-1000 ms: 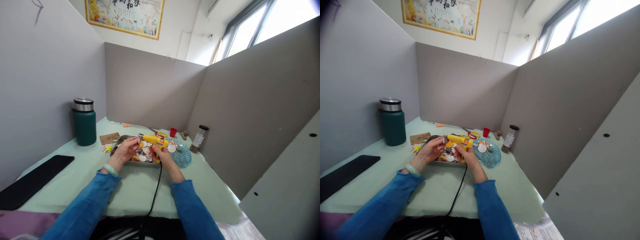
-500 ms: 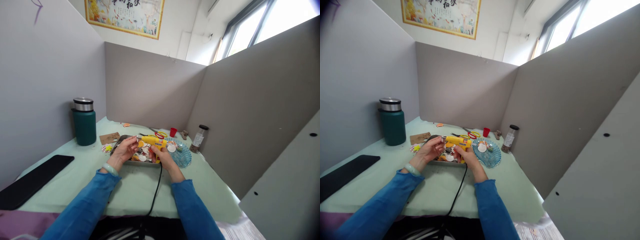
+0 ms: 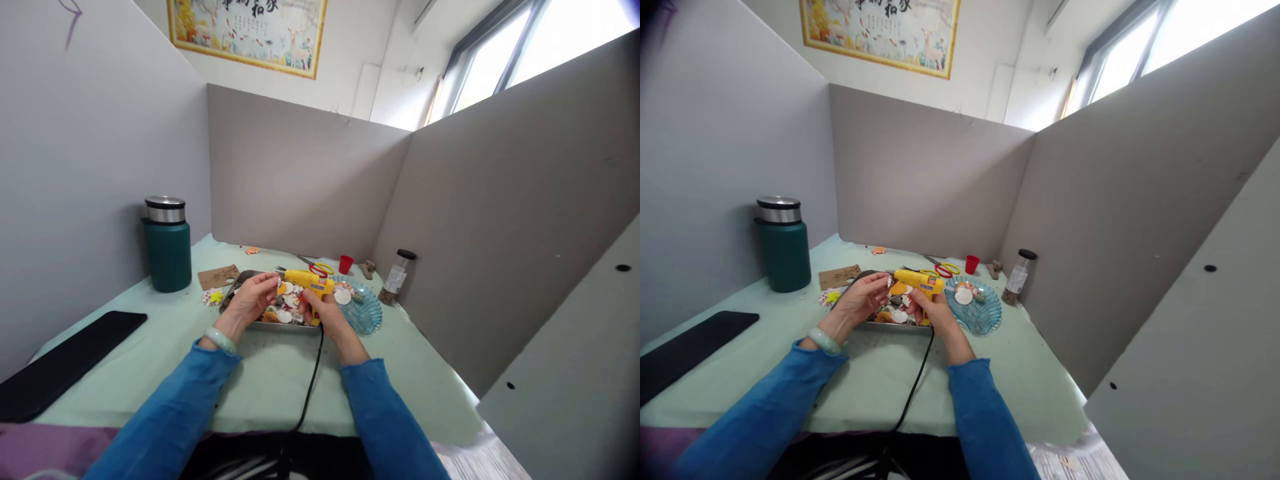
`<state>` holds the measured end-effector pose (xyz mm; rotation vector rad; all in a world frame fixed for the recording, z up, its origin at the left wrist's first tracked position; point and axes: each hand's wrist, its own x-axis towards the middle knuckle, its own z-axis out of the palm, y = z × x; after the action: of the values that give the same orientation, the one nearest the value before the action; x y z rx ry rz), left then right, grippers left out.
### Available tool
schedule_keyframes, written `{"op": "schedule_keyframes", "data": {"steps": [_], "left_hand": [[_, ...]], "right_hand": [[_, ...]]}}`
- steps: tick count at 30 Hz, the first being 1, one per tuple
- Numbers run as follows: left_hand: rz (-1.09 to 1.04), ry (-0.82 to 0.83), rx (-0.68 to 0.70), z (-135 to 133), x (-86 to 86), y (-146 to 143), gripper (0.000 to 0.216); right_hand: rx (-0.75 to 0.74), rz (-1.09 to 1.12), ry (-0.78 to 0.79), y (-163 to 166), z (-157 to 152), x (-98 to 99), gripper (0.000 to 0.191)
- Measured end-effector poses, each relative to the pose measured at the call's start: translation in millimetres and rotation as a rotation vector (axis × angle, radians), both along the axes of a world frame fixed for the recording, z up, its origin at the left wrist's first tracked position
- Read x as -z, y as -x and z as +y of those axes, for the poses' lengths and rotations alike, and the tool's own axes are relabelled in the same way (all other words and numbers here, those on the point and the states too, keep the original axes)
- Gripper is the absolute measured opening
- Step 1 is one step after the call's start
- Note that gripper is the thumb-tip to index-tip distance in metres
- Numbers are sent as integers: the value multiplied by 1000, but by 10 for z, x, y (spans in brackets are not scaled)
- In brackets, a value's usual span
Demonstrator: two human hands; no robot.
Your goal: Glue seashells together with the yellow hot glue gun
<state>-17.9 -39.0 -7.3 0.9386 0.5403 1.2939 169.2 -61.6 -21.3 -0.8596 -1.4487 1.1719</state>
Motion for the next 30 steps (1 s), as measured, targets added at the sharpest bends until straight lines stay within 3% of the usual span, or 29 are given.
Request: {"op": "schedule_keyframes", "data": {"steps": [13,21,30], "left_hand": [[37,-47,-150,23,-2,-7,26],[-116,-24,1,35,-18,27,22],[-201,8,72,25,-18,51,18]], "right_hand": [[21,-8,-26,10,81,67,53],[1,-22,-17,7,81,72,53],[-69,-20,-21,-10,44,66,48]]}}
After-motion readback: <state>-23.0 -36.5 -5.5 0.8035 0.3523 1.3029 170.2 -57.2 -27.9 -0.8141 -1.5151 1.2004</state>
